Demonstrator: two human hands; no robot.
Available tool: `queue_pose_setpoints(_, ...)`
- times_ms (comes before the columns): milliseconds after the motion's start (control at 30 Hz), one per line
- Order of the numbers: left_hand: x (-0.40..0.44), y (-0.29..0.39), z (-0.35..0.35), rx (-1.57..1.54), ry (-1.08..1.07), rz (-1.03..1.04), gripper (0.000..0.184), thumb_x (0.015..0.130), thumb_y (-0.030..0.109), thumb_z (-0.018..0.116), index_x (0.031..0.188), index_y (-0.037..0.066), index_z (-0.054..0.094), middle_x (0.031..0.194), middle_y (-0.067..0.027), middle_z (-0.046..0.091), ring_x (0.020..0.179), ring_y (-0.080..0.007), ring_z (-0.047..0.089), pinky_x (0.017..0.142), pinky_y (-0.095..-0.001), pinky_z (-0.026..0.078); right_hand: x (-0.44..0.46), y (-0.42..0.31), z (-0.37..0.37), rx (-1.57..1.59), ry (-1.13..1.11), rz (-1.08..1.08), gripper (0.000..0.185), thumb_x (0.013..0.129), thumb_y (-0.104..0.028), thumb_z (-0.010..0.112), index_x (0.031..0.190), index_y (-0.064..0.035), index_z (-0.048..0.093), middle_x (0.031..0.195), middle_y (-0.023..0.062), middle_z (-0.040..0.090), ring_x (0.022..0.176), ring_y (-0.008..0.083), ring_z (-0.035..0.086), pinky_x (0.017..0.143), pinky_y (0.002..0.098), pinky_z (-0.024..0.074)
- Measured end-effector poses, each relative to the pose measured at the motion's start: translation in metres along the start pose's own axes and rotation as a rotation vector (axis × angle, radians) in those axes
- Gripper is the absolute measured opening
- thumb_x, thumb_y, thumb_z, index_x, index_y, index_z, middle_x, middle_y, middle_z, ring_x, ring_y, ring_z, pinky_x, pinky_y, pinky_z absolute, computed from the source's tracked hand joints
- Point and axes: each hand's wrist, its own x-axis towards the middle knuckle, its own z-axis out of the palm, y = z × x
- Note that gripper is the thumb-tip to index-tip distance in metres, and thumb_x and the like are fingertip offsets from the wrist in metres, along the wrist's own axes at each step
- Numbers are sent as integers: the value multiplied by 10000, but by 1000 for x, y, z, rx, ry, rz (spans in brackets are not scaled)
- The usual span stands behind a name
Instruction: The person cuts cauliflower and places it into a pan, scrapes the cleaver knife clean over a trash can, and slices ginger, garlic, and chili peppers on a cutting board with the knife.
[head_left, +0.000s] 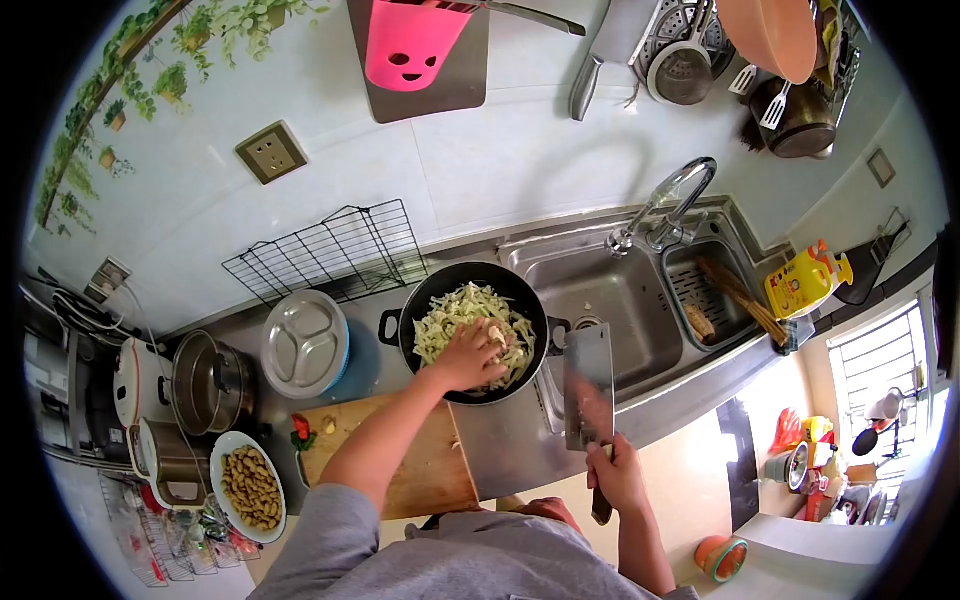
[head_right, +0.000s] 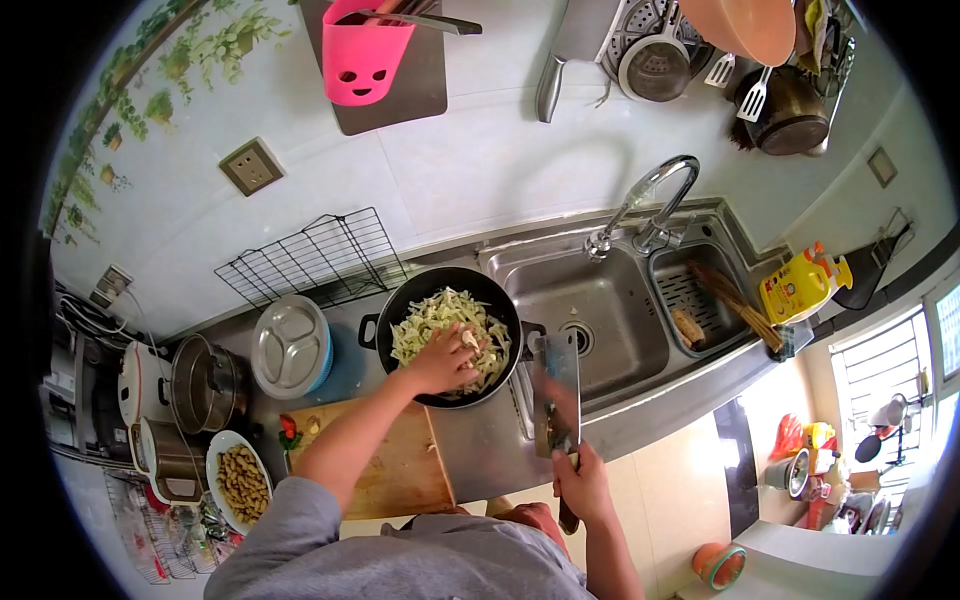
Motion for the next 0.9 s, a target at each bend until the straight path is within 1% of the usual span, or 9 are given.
queue_pose_setpoints(167,-24,-37,-18,-393,166,-9,479,887,360,664,1262,70,597,1485,-166,382,1379,-383,328,1127,-484,290,-1,-6,3,-29,-15,7,133,921,-92,562,872,2,484,622,28,519,469,105,511,445,272,437)
queue_pose_setpoints(267,-31,-32,-10,-158,380,-152,614,864,464,662,1327,76,549,1512,-191,326,1403,-411,265,1142,-504,248,1,2,2,-43,-23,2,130,921,-96,564,875,2,492,625,28,522,470,104,514,446,271,438)
queue_pose_setpoints(400,-12,-23,2,99,-6,-335,1039,816,737,529,1560,241,0,1607,-176,-65,1466,-427,-48,1167,-561,49,-3,-3,5,-60,-28,18,127,922,-100,566,876,-1,500,624,26,523,468,104,514,445,269,436)
queue_pose_setpoints(567,-4,-19,-23,63,-81,-362,921,855,696,518,1558,285,85,1608,-168,-60,1467,-423,-32,1167,-565,79,-12,-2,12,-70,-13,31,136,918,-106,581,855,-13,505,609,18,516,462,100,512,439,265,429)
queue_pose_setpoints(633,-23,-20,-26,-107,89,-231,811,897,627,521,1545,260,200,1609,-165,-40,1468,-417,-23,1169,-563,76,-17,3,17,-93,-33,22,139,914,-128,599,897,-7,534,597,20,525,470,98,517,439,271,436)
queue_pose_setpoints(667,-42,-19,-23,-84,290,-172,626,942,458,570,1476,187,387,1590,-174,136,1461,-396,114,1161,-518,186,-18,7,21,-106,-31,1,163,910,-151,617,939,0,562,585,21,533,478,95,522,439,277,443)
queue_pose_setpoints(700,-64,-19,-20,-85,278,-197,626,942,458,570,1476,187,387,1590,-174,136,1461,-396,114,1161,-518,186,-21,7,25,-144,-48,5,153,906,-151,624,921,-3,585,598,15,540,489,71,519,438,276,441)
queue_pose_setpoints(800,-135,-7,-10,-478,796,-156,352,903,119,616,1241,28,580,1317,-172,542,1200,-349,525,979,-399,447,-28,19,43,-232,-122,7,173,882,-153,649,904,10,596,608,64,568,494,144,541,475,321,466)
queue_pose_setpoints(900,-211,-15,51,-491,805,-292,372,899,109,616,1253,12,562,1305,-191,545,1178,-356,536,982,-406,446,-30,37,70,-499,-202,-210,206,854,-156,666,963,13,618,666,140,617,554,281,598,561,367,500)
